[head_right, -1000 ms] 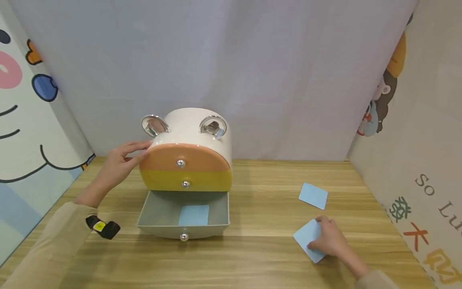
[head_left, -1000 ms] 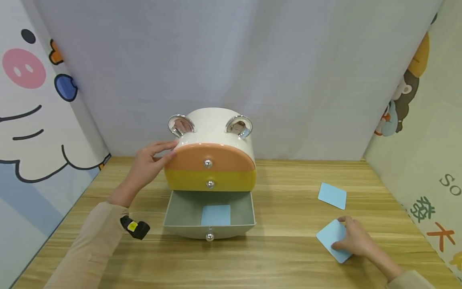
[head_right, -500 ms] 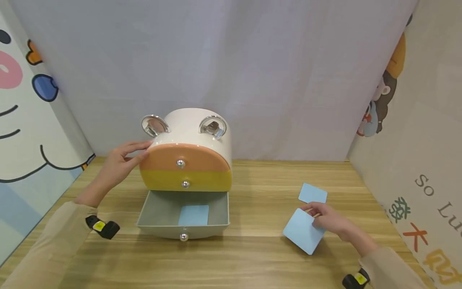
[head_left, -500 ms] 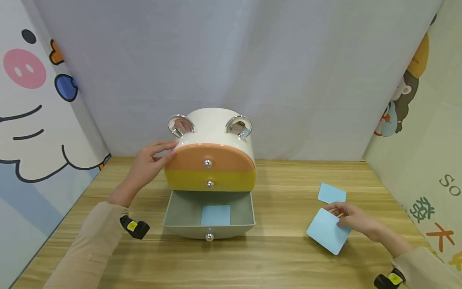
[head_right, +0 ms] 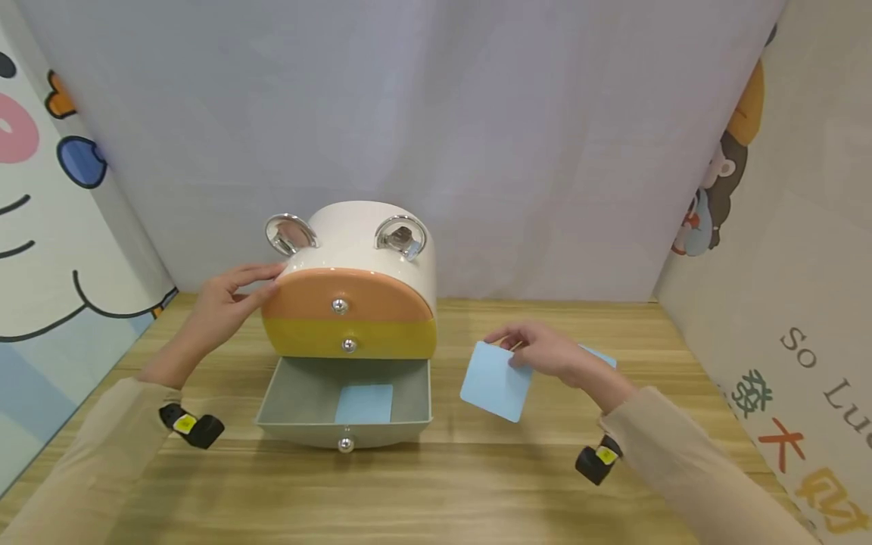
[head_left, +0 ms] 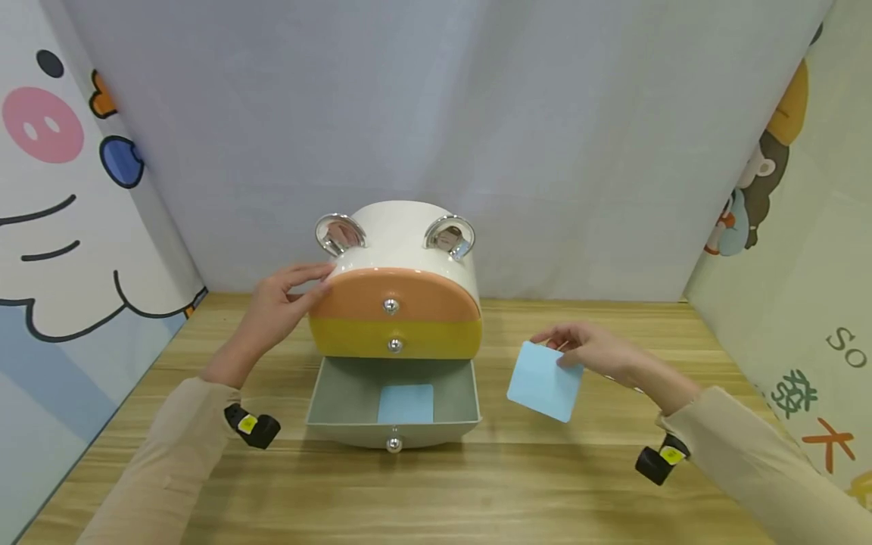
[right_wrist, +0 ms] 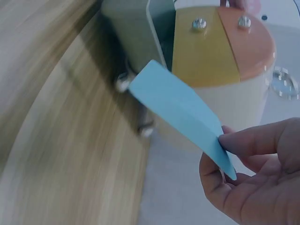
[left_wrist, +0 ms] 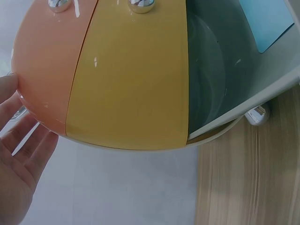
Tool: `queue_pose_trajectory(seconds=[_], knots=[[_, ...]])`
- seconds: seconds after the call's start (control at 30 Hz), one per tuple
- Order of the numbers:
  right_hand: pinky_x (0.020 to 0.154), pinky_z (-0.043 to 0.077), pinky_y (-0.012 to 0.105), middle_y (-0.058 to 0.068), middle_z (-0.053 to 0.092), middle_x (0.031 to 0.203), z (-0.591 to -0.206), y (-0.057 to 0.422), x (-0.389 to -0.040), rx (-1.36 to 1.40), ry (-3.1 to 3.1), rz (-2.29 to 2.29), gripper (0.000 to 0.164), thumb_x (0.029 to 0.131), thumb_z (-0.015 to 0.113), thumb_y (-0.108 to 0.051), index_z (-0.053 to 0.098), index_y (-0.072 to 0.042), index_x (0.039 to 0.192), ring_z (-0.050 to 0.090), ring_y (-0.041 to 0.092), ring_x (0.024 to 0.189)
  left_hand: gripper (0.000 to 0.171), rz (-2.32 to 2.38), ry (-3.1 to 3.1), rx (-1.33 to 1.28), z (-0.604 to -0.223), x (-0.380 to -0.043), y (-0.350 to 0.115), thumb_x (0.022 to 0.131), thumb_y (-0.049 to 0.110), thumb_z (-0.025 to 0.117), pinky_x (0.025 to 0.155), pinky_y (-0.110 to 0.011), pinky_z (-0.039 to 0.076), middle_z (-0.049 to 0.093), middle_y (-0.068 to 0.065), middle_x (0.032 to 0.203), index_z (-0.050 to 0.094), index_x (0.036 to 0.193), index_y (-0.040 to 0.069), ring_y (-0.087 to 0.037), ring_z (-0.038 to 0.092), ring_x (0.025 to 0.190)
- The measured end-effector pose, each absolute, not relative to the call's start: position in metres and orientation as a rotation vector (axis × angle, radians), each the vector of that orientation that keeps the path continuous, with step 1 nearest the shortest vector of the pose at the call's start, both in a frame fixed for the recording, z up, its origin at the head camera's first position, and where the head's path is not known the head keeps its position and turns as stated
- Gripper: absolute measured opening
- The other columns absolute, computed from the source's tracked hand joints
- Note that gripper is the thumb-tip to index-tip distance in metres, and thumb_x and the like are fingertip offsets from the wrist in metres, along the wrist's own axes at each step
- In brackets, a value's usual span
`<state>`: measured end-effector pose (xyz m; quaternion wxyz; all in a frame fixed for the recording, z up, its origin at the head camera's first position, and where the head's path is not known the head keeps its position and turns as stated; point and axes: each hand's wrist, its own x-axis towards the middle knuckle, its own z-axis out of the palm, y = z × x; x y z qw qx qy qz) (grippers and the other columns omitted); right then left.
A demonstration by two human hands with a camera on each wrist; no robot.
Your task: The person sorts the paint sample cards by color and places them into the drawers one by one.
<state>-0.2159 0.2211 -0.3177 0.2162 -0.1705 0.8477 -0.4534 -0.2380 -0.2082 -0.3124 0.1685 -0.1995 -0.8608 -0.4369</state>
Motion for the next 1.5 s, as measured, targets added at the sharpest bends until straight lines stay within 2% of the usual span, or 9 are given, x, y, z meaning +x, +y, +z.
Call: queue_pose_trajectory(seconds=[0.27,0.53,0.8,0.93,1.2,1.5], knots=[[0.081,0.047,0.03,0.012,0.056,0.109,-0.302,0.168,-0.221,-0.544,2.27,-1.264,0.039,0.083,0.047,0.006,0.055,0.0,0.121,0.051,0.024,0.098,0.033,-1.247,-2.428,-0.58,-0.31,-0.237,-0.207,0.09,0.017,0.058,0.08,-0.039,0.051,0.057,-0.012,0.119,0.06,0.12,0.004,-0.025,0.05,0.113],[0.084,0.047,0.029,0.012,0.057,0.11,-0.311,0.138,-0.222,-0.618,2.329,-1.337,0.035,0.083,0.049,0.009,0.059,0.002,0.115,0.052,0.023,0.099,0.031,-1.251,-2.419,-0.579,-0.314,-0.239,-0.208,0.088,0.01,0.059,0.079,-0.04,0.051,0.057,-0.014,0.12,0.06,0.119,0.002,-0.026,0.05,0.113],[0.072,0.049,0.023,0.016,0.062,0.102,-0.334,0.118,-0.214,-0.601,2.406,-1.545,0.029,0.081,0.052,0.012,0.062,0.008,0.108,0.056,0.018,0.087,0.031,-1.255,-2.424,-0.573,-0.314,-0.239,-0.208,0.089,0.013,0.059,0.081,-0.04,0.051,0.057,-0.013,0.12,0.061,0.118,0.003,-0.025,0.05,0.113],[0.073,0.05,0.024,0.017,0.063,0.104,-0.343,0.111,-0.209,-0.6,2.42,-1.579,0.027,0.082,0.052,0.011,0.063,0.008,0.106,0.057,0.021,0.091,0.032,-1.242,-2.424,-0.575,-0.312,-0.238,-0.208,0.089,0.017,0.059,0.081,-0.04,0.051,0.057,-0.012,0.119,0.061,0.118,0.004,-0.025,0.05,0.114],[0.073,0.05,0.024,0.017,0.063,0.103,-0.356,0.099,-0.208,-0.646,2.389,-1.541,0.025,0.083,0.052,0.01,0.064,0.007,0.104,0.056,0.019,0.089,0.034,-1.236,-2.439,-0.565,-0.313,-0.238,-0.209,0.09,0.02,0.058,0.082,-0.042,0.051,0.057,-0.013,0.119,0.06,0.119,0.003,-0.027,0.05,0.114],[0.074,0.052,0.023,0.015,0.065,0.099,-0.369,0.09,-0.208,-0.876,2.46,-1.333,0.024,0.083,0.051,0.011,0.066,0.006,0.102,0.059,0.024,0.09,0.033,-1.231,-2.426,-0.571,-0.312,-0.238,-0.208,0.089,0.018,0.059,0.08,-0.04,0.051,0.058,-0.012,0.119,0.061,0.119,0.004,-0.025,0.05,0.114]])
